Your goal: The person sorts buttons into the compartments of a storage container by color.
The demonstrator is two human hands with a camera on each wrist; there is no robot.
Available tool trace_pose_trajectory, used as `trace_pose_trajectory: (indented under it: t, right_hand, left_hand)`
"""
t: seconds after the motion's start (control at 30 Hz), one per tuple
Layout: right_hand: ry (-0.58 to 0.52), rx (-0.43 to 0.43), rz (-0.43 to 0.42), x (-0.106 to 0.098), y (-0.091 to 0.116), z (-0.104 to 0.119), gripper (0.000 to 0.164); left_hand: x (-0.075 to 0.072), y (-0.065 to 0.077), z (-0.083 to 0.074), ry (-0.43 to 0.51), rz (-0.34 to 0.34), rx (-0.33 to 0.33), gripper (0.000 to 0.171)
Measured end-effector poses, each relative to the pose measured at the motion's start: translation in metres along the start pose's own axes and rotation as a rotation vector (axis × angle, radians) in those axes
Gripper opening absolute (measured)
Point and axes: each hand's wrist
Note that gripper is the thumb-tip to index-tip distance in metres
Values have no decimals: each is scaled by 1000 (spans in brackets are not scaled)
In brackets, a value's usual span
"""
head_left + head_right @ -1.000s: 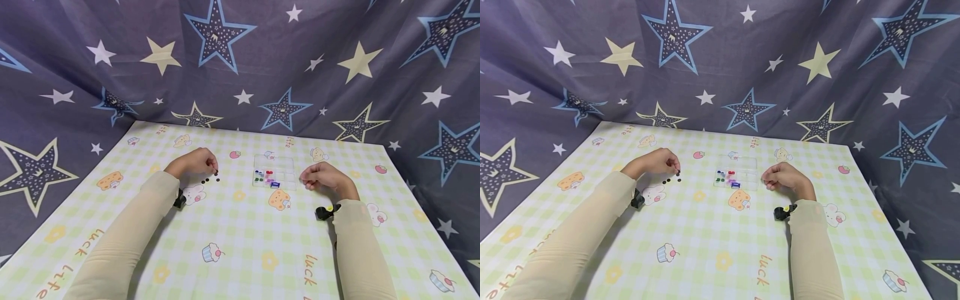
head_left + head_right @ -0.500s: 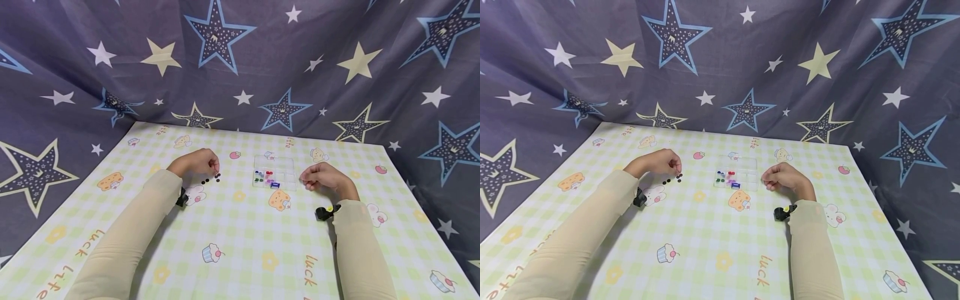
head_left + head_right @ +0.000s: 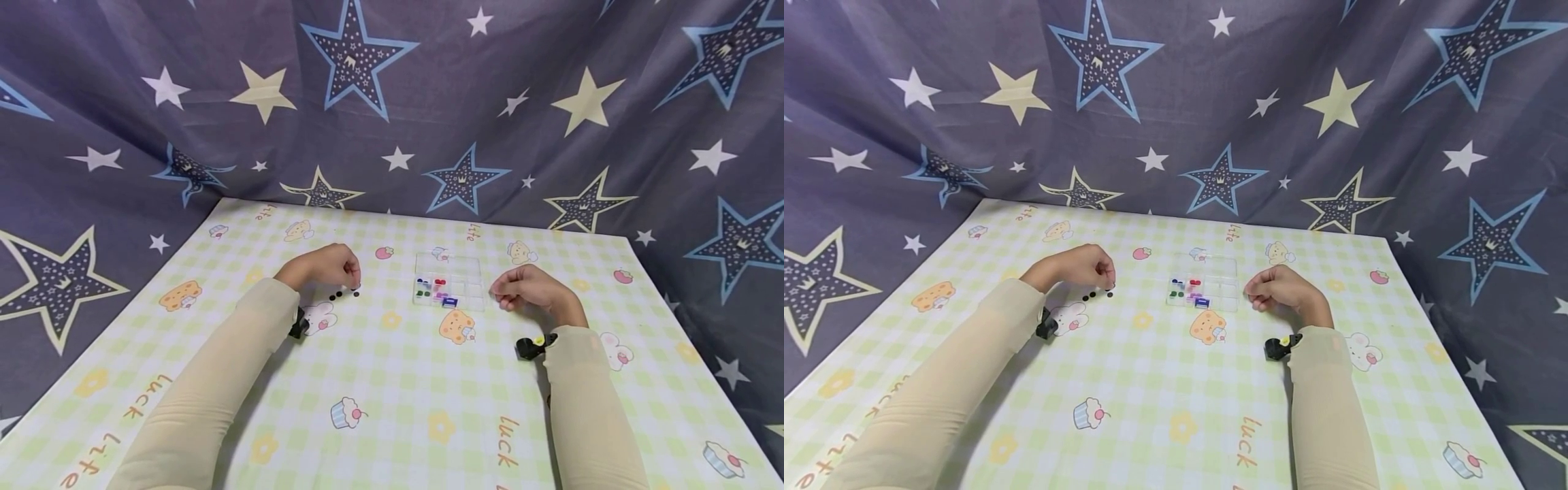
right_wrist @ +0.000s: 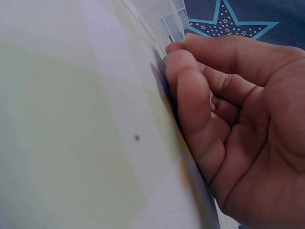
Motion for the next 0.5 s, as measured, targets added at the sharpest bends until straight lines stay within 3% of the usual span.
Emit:
trace_pose_trajectory:
  t: [0.5]
  right_hand:
    - [-6,-5,0,0,-1,-1,26]
  left_hand:
    - [-1,5,-8,34,67,-52,10]
Point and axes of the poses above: each hand's wrist, its own y-axis away from the middle knuckle, its own x-axis out of the palm, z = x × y, and after that the axes turned 10 degrees about -z, right-handed
